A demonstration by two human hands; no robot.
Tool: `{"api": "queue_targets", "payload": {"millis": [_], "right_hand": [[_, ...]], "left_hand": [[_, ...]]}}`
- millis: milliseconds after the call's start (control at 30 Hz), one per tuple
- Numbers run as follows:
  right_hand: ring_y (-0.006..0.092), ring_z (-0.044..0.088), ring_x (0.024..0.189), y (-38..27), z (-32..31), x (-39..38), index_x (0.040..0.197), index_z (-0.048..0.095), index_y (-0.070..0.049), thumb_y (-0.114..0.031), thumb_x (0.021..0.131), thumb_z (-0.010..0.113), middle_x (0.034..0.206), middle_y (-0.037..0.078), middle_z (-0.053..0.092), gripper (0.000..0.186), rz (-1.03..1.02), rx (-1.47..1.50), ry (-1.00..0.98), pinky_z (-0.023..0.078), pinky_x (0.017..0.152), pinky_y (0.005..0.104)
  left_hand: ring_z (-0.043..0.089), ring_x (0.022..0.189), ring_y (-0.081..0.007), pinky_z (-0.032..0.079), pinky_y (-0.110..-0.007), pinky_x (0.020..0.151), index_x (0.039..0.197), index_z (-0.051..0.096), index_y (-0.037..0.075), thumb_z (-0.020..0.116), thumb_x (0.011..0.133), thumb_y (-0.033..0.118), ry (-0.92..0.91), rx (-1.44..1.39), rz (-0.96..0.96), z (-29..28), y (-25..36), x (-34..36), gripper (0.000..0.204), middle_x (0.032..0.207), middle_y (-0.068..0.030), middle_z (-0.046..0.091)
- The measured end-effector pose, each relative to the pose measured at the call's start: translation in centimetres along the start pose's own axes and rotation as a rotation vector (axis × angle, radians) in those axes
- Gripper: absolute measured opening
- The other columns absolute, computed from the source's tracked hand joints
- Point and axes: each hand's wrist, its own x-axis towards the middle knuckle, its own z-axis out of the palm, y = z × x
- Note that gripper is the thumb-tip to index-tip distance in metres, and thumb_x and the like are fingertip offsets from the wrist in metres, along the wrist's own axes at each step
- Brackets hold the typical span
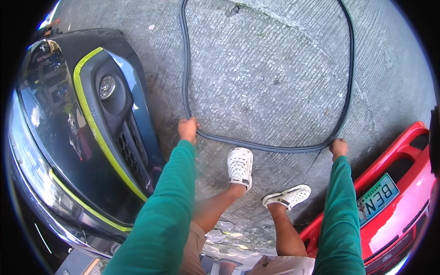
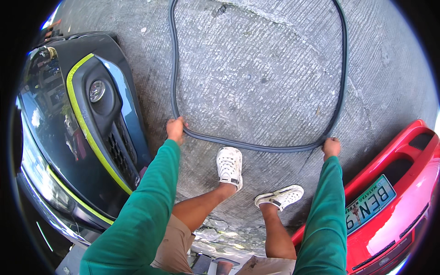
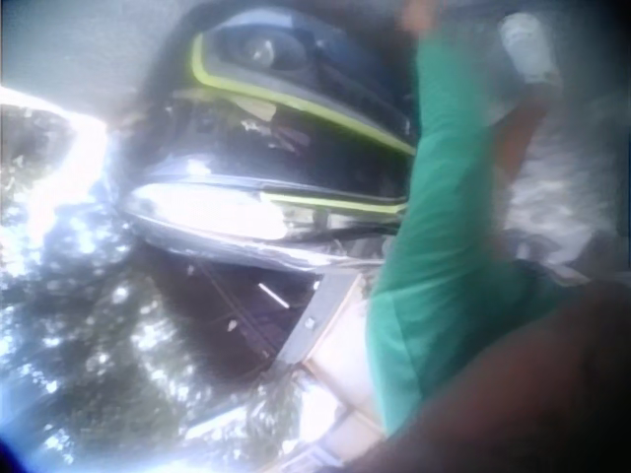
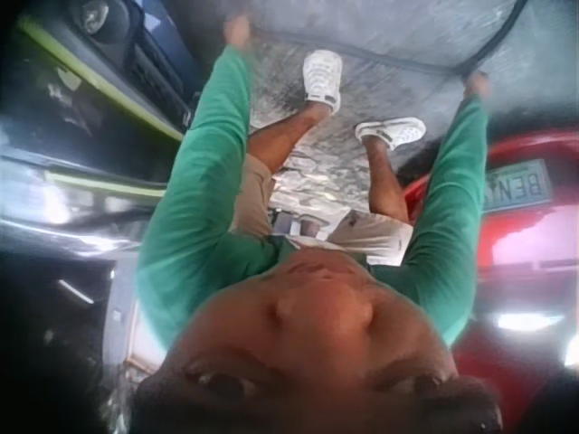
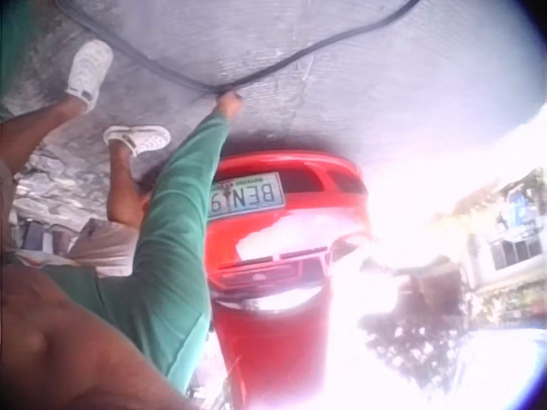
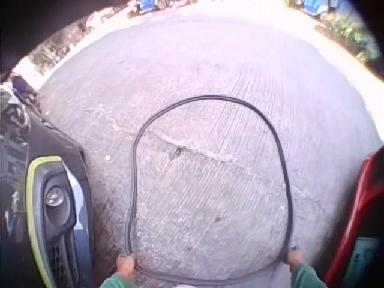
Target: The person installs a black rubber weather seal strip along the front edge of a red Porsche's open hood. They align the seal, press it into place, and tuck the ends into the hood's vents. The person then closes the hood to check the fit and reopens it to make final adjustments.
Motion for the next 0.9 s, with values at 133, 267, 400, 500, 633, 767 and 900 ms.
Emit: {"api": "queue_targets", "payload": {"millis": [133,267,400,500,633,767,900], "right_hand": [[0.0187,0.063,0.078,-0.9,0.3,-8.0,0.113,0.058,-0.015,-0.028,0.102,0.062,0.092,0.002,0.064,0.017,0.071,0.366,-0.239,0.051,0.069,0.0390],[0.0141,0.056,0.075,-5.5,-2.6,-15.8,0.108,0.058,-0.024,-0.040,0.102,0.064,0.088,-0.004,0.059,0.018,0.037,0.316,-0.327,0.047,0.069,0.0356],[0.0196,0.060,0.079,-7.3,-6.5,-22.9,0.106,0.060,-0.017,-0.034,0.101,0.066,0.093,0.001,0.060,0.019,0.060,0.381,-0.378,0.054,0.074,0.0413],[0.0187,0.063,0.076,-9.0,-10.4,-28.4,0.108,0.063,-0.013,-0.031,0.104,0.063,0.089,0.001,0.061,0.019,0.072,0.502,-0.406,0.058,0.070,0.0398],[0.0211,0.067,0.074,-11.8,-16.7,-38.1,0.106,0.057,-0.012,-0.026,0.105,0.061,0.088,0.004,0.066,0.014,0.019,0.576,-0.523,0.061,0.074,0.0438],[0.0269,0.071,0.083,-11.5,-23.2,-46.2,0.111,0.059,-0.008,-0.025,0.105,0.062,0.096,0.012,0.071,0.018,0.070,0.587,-0.669,0.062,0.081,0.0467],[0.0273,0.071,0.089,-10.2,-26.5,-54.4,0.108,0.063,-0.004,-0.025,0.104,0.063,0.097,0.012,0.071,0.022,0.148,0.592,-0.896,0.062,0.088,0.0468]], "left_hand": [[0.057,0.061,-0.0124,0.049,-0.030,0.055,0.117,0.061,0.002,0.065,0.092,0.006,-0.136,-0.148,0.195,-6.5,4.5,-7.6,0.025,0.084,-0.0047,0.061],[0.047,0.058,-0.0063,0.041,-0.025,0.052,0.119,0.061,0.005,0.061,0.096,0.001,-0.251,-0.397,0.319,-13.3,15.4,-17.2,0.023,0.082,0.0014,0.056],[0.044,0.059,-0.0053,0.039,-0.024,0.053,0.121,0.062,0.007,0.059,0.099,0.003,-0.239,-0.491,0.511,-20.5,27.3,-27.7,0.023,0.079,0.0038,0.050],[0.042,0.059,-0.0039,0.037,-0.023,0.052,0.123,0.063,0.005,0.062,0.098,0.003,-0.213,-0.542,0.683,-26.7,35.8,-35.4,0.024,0.076,0.0047,0.049],[0.040,0.057,-0.0036,0.036,-0.023,0.051,0.124,0.064,0.002,0.062,0.099,0.005,-0.256,-0.563,0.831,-35.2,45.8,-45.5,0.025,0.076,0.0044,0.049],[0.039,0.056,-0.0033,0.035,-0.022,0.050,0.124,0.064,0.002,0.060,0.100,0.007,-0.346,-0.590,0.954,-42.3,52.9,-55.7,0.025,0.070,0.0046,0.044],[0.038,0.057,-0.0031,0.034,-0.022,0.051,0.126,0.065,-0.001,0.062,0.101,0.010,-0.337,-0.524,1.161,-49.7,58.1,-64.9,0.028,0.070,0.0048,0.044]]}}
